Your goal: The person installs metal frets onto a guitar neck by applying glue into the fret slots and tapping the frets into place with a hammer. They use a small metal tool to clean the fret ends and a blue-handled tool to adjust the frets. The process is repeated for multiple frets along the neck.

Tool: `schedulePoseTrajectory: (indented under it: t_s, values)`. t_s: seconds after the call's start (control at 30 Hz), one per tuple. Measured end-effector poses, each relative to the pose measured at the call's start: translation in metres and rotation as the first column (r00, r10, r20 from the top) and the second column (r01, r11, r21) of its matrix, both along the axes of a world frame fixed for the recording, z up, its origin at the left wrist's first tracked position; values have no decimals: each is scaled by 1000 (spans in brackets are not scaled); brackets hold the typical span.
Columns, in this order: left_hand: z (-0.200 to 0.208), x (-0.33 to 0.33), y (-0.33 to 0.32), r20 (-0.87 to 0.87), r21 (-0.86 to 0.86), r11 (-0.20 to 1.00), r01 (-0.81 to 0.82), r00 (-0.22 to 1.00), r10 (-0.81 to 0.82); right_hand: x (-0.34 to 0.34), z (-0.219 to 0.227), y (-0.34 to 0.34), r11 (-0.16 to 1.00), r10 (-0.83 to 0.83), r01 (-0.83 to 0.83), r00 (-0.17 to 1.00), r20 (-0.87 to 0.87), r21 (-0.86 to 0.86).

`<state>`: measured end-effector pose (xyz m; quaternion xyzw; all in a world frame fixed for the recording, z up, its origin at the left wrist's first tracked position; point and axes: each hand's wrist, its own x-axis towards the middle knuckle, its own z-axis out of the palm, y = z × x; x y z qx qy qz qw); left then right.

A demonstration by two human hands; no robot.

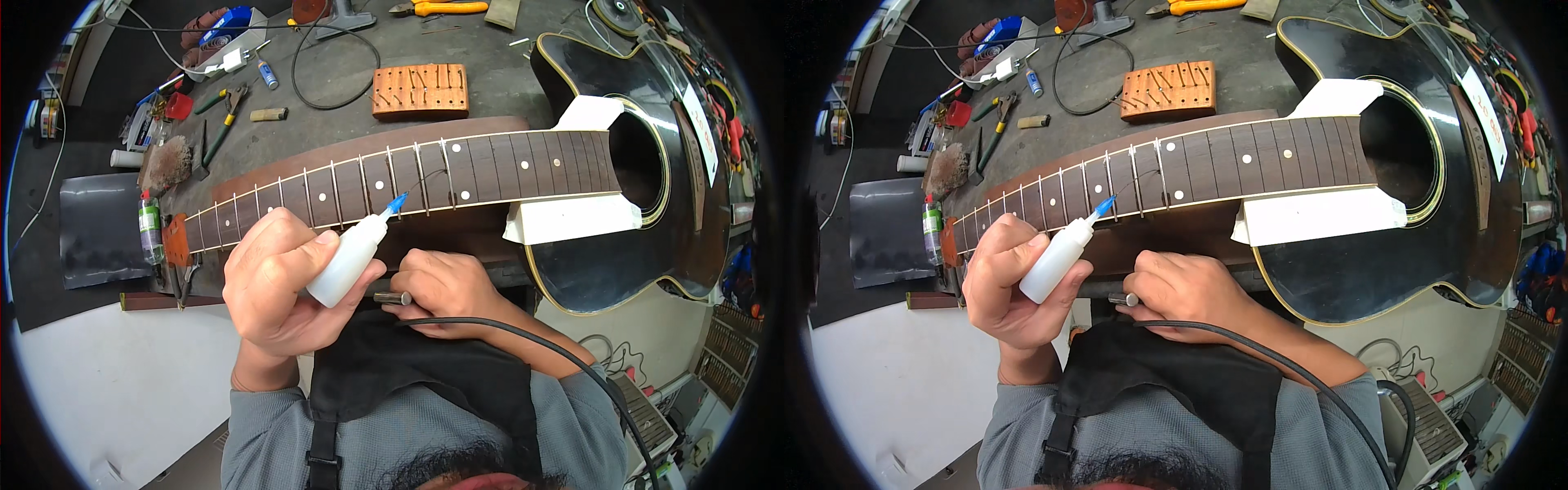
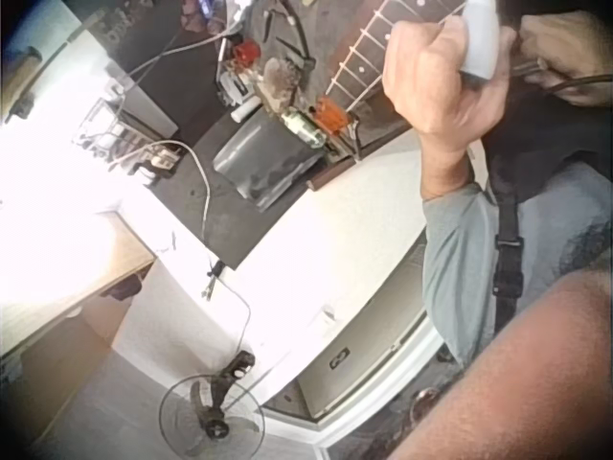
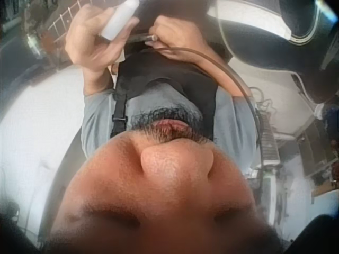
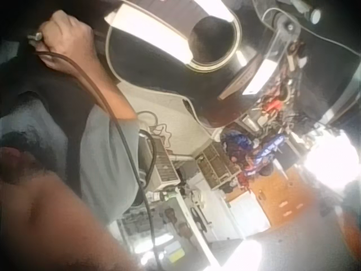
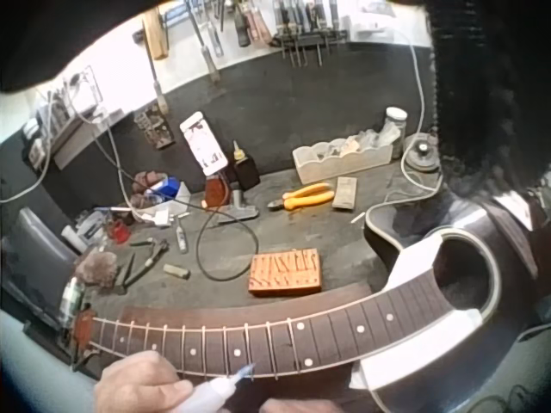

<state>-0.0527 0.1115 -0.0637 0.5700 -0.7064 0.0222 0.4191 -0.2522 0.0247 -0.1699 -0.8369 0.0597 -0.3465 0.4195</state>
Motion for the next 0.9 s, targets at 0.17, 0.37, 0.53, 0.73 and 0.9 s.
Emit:
schedulePoseTrajectory:
  t_s: [0.17, 0.37, 0.53, 0.73, 0.9]
  values:
    - [-2, 2, -8, 45, -40, 999, -17, 999, 18, 0, -1, 1, 1000, -8, 8, 1000, -3, -4]
    - [-2, 1, -8, 51, -35, 999, -24, 998, 26, 0, -6, 1, 1000, -5, 5, 1000, 11, 3]
    - [0, -4, -2, 1, -10, 1000, -6, 1000, 6, -1, -2, 0, 1000, 3, -3, 1000, -21, -8]
    - [2, -6, 3, 9, -5, 1000, 5, 1000, -5, 0, -2, 0, 1000, -5, 5, 1000, 1, -3]
    - [3, -6, 5, 21, -4, 1000, 21, 1000, -21, 0, -2, 1, 1000, -10, 10, 1000, -2, 15]
